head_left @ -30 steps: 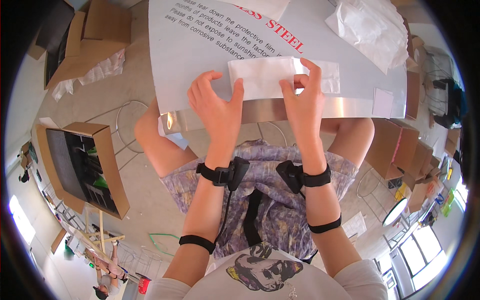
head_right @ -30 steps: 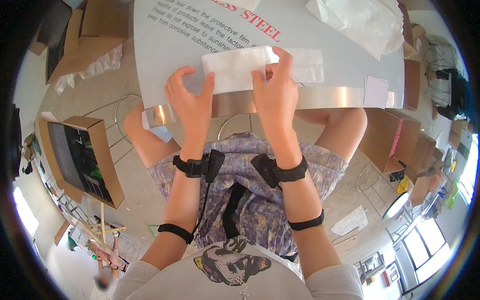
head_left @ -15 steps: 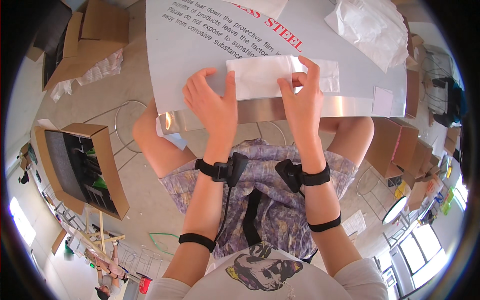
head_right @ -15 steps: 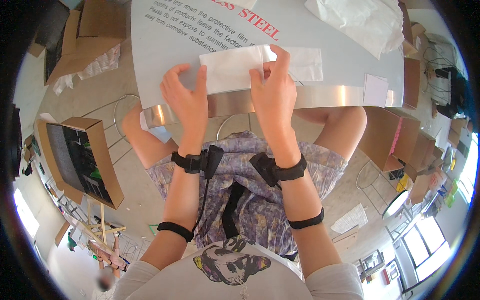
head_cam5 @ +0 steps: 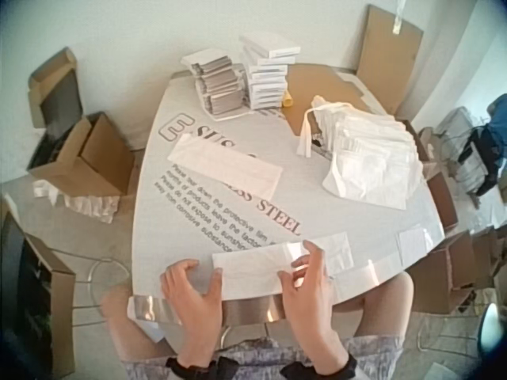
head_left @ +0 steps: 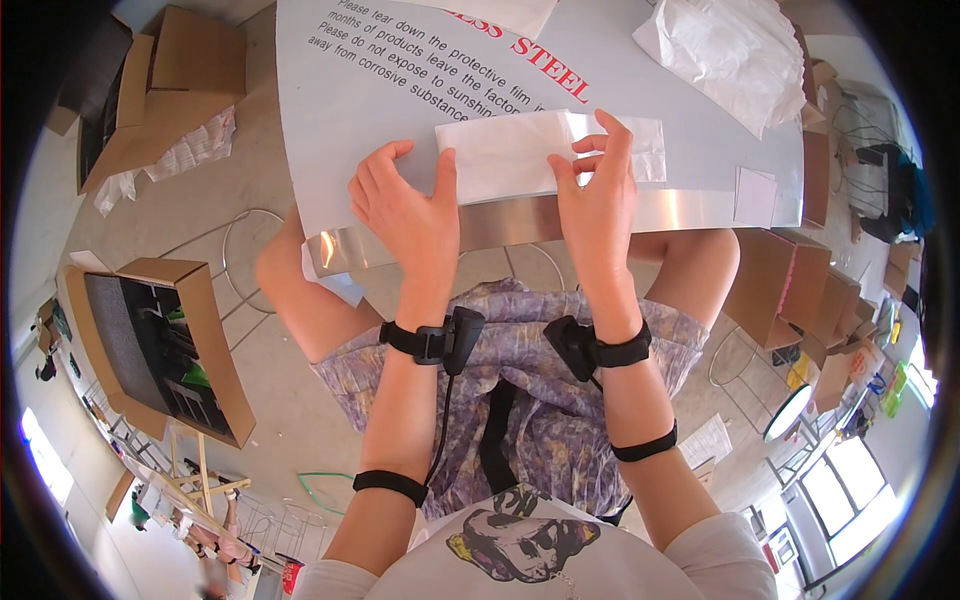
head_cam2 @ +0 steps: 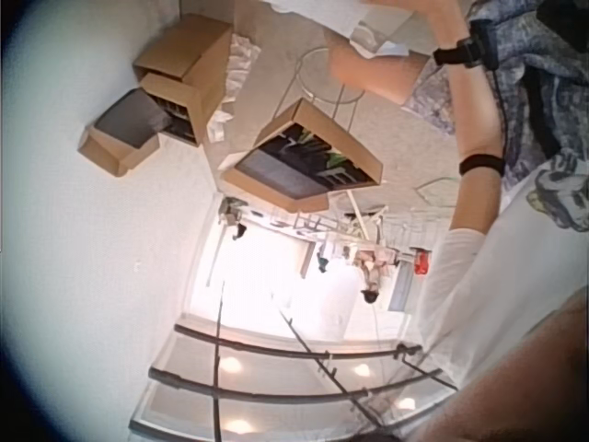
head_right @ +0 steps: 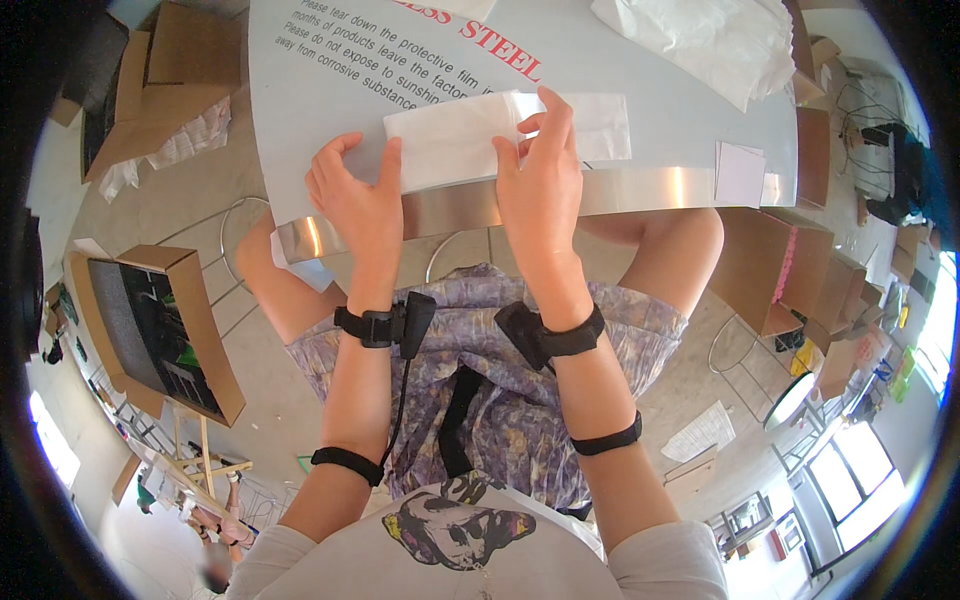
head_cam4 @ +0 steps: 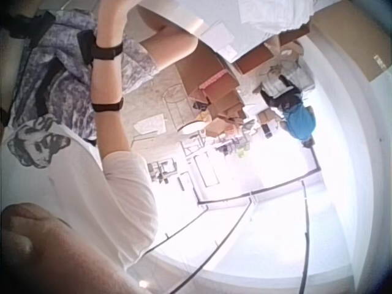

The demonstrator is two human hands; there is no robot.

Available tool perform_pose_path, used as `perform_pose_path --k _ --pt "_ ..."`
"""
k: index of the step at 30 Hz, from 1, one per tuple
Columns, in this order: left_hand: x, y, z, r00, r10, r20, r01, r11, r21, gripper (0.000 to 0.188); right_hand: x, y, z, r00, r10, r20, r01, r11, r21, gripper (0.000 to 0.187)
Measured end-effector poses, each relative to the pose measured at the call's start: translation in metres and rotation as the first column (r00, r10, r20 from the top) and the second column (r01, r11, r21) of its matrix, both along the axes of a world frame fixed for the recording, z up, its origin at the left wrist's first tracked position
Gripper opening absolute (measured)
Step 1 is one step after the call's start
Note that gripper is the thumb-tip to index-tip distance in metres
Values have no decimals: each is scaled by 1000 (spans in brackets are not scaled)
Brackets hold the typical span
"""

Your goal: Folding and assembling small white paper boxes or inserts on a stainless steel table.

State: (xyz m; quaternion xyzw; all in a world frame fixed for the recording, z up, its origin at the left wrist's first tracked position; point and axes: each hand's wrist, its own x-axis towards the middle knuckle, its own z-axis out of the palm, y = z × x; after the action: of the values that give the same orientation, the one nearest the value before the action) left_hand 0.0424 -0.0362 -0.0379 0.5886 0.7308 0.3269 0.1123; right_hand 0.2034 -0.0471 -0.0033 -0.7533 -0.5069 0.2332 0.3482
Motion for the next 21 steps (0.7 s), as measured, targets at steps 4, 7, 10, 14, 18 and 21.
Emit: perform_pose_path --k 4,7,10,14,18,21 --pt "0 0 -1 1000 -7 0 7 1000 0 45 1 0 -1 1000 3 5 -3 1000 -10 57" --pt "0 -1 3 1000 -12 -15 12 1000 5 45 1 1 -2 992 23 121 -29 998 51 57" --pt "0 0 8 997 -78 -6 78 994 82 42 -4 1 8 996 0 90 -17 982 190 50" --pt "7 -3 15 913 -405 -58 409 904 123 45 -24 9 0 778 159 -608 47 950 309 43" --pt "30 -7 5 827 -531 -182 538 843 -16 52 -28 18 -16 255 112 -960 94 986 140 58" --pt "29 -10 -3 815 -546 -192 534 838 -114 58 -27 19 -28 120 61 -991 166 983 80 56"
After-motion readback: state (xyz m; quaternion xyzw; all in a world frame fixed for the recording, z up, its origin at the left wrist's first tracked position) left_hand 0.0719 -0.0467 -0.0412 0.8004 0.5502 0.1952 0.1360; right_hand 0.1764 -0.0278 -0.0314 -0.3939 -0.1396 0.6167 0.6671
